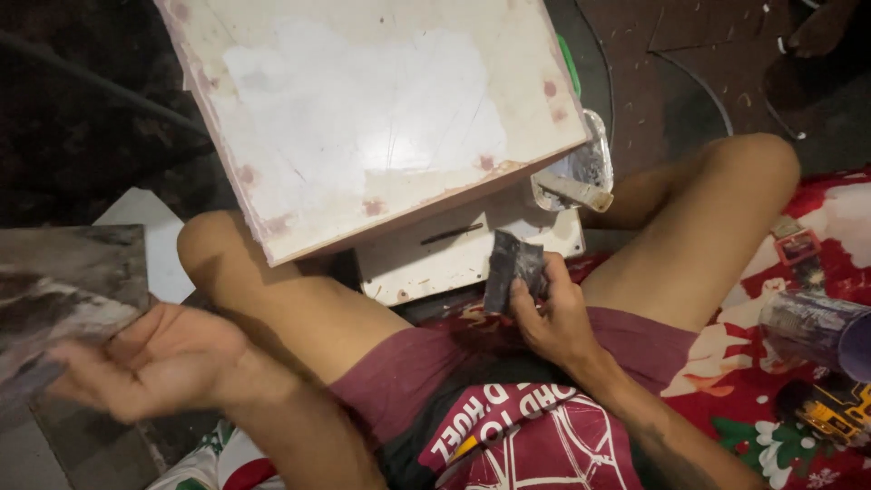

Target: Sanding and scraping a filler layer on a wooden box to achieve a smooth surface finish.

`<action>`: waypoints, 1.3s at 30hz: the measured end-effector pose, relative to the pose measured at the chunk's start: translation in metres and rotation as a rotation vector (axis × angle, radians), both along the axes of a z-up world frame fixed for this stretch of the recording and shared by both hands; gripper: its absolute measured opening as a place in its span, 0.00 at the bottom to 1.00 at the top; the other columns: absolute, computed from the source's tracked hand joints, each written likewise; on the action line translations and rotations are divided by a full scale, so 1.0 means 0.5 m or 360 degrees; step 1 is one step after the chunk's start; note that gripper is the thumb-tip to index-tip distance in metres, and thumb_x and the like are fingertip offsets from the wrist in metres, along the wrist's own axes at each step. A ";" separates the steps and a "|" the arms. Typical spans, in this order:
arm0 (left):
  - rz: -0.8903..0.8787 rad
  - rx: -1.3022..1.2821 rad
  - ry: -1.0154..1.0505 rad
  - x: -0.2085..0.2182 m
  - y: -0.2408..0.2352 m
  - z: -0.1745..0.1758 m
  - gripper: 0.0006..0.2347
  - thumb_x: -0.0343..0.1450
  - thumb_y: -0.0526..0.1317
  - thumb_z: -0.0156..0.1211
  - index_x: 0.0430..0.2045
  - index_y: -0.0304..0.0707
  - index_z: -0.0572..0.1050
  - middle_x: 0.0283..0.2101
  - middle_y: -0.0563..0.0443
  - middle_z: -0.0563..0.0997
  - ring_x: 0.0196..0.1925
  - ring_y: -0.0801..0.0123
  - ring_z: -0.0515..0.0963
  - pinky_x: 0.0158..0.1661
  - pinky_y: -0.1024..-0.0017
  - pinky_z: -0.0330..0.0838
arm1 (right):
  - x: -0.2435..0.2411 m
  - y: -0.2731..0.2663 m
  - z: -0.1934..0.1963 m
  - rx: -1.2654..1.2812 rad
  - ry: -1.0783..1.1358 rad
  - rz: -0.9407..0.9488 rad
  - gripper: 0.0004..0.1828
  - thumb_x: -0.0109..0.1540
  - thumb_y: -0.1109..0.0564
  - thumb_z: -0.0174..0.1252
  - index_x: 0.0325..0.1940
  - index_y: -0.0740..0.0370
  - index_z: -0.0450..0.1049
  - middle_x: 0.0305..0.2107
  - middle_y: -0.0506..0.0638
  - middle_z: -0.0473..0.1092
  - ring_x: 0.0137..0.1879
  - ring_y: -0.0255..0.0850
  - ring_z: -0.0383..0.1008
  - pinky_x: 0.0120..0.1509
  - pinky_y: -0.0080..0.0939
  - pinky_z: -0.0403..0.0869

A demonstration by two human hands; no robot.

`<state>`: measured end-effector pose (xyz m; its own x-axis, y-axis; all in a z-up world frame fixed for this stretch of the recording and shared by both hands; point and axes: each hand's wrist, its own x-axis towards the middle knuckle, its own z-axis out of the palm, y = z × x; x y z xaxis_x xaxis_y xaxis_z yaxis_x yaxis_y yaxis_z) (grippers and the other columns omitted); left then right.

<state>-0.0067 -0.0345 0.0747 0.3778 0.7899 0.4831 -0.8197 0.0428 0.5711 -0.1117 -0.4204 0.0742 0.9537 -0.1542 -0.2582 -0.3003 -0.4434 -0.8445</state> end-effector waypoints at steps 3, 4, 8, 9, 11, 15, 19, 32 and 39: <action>0.0033 -0.0559 0.0047 0.013 -0.060 0.076 0.21 0.76 0.30 0.62 0.67 0.31 0.71 0.74 0.20 0.76 0.78 0.31 0.77 0.86 0.37 0.70 | 0.018 0.010 0.003 -0.0039 -0.0303 -0.0040 0.10 0.66 0.54 0.54 0.48 0.61 0.65 0.17 0.39 0.59 0.17 0.29 0.54 0.19 0.34 0.56; -0.0278 -0.0013 0.0050 0.022 -0.082 0.089 0.18 0.82 0.30 0.49 0.69 0.36 0.68 0.74 0.31 0.70 0.79 0.41 0.68 0.86 0.45 0.59 | 0.025 0.014 0.000 0.0043 -0.0345 -0.0146 0.09 0.67 0.55 0.52 0.48 0.60 0.65 0.20 0.39 0.60 0.20 0.28 0.55 0.23 0.33 0.58; -0.0643 0.0467 0.0179 0.062 -0.200 0.144 0.18 0.84 0.25 0.48 0.71 0.39 0.65 0.73 0.45 0.67 0.79 0.53 0.63 0.85 0.51 0.53 | 0.051 0.020 -0.011 0.0351 -0.0305 -0.0417 0.09 0.67 0.57 0.50 0.51 0.60 0.65 0.31 0.43 0.65 0.34 0.32 0.64 0.37 0.34 0.68; -0.0643 0.0465 0.0178 0.067 -0.216 0.147 0.18 0.84 0.25 0.48 0.71 0.39 0.65 0.73 0.45 0.67 0.79 0.53 0.63 0.85 0.51 0.53 | 0.055 0.019 -0.020 0.0348 -0.0306 -0.0416 0.09 0.67 0.57 0.50 0.51 0.60 0.65 0.31 0.43 0.65 0.34 0.32 0.64 0.37 0.34 0.68; -0.0971 0.0180 0.0251 0.081 -0.248 0.153 0.21 0.84 0.24 0.54 0.71 0.49 0.70 0.69 0.53 0.74 0.77 0.57 0.70 0.87 0.50 0.65 | 0.063 0.017 -0.039 0.0578 -0.0402 -0.0614 0.07 0.68 0.59 0.50 0.50 0.56 0.64 0.36 0.43 0.68 0.38 0.31 0.67 0.44 0.30 0.71; -0.0765 0.0309 0.0627 0.116 -0.289 0.162 0.17 0.78 0.33 0.60 0.62 0.42 0.67 0.58 0.50 0.72 0.64 0.58 0.72 0.70 0.56 0.73 | 0.096 0.018 -0.003 0.0663 -0.0406 -0.0743 0.10 0.67 0.61 0.47 0.52 0.60 0.60 0.33 0.55 0.70 0.29 0.44 0.80 0.26 0.38 0.78; -0.0667 0.0496 0.0583 0.139 -0.286 0.118 0.21 0.82 0.31 0.59 0.71 0.35 0.61 0.72 0.42 0.68 0.78 0.52 0.66 0.83 0.57 0.61 | 0.133 0.007 0.022 0.0995 -0.0600 -0.0838 0.10 0.66 0.52 0.50 0.47 0.57 0.59 0.24 0.49 0.62 0.23 0.37 0.63 0.24 0.33 0.64; -0.0460 0.0611 0.0860 0.131 -0.294 0.128 0.20 0.82 0.32 0.56 0.69 0.35 0.60 0.70 0.37 0.67 0.73 0.51 0.69 0.75 0.61 0.67 | 0.210 -0.002 0.003 0.0734 -0.1104 -0.0955 0.11 0.73 0.49 0.49 0.47 0.59 0.61 0.35 0.52 0.69 0.32 0.42 0.74 0.40 0.40 0.80; -0.0461 0.0642 0.0911 0.126 -0.301 0.141 0.23 0.83 0.33 0.57 0.72 0.35 0.56 0.74 0.36 0.64 0.79 0.49 0.66 0.80 0.59 0.62 | 0.216 -0.020 -0.020 0.0340 -0.1002 -0.1259 0.18 0.71 0.45 0.54 0.54 0.61 0.66 0.41 0.46 0.69 0.46 0.33 0.70 0.54 0.31 0.72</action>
<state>0.0564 -0.1851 0.1450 0.8219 0.4247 0.3797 -0.3785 -0.0911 0.9211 -0.0035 -0.4303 0.0641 0.5715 -0.8054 0.1571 0.0829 -0.1337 -0.9875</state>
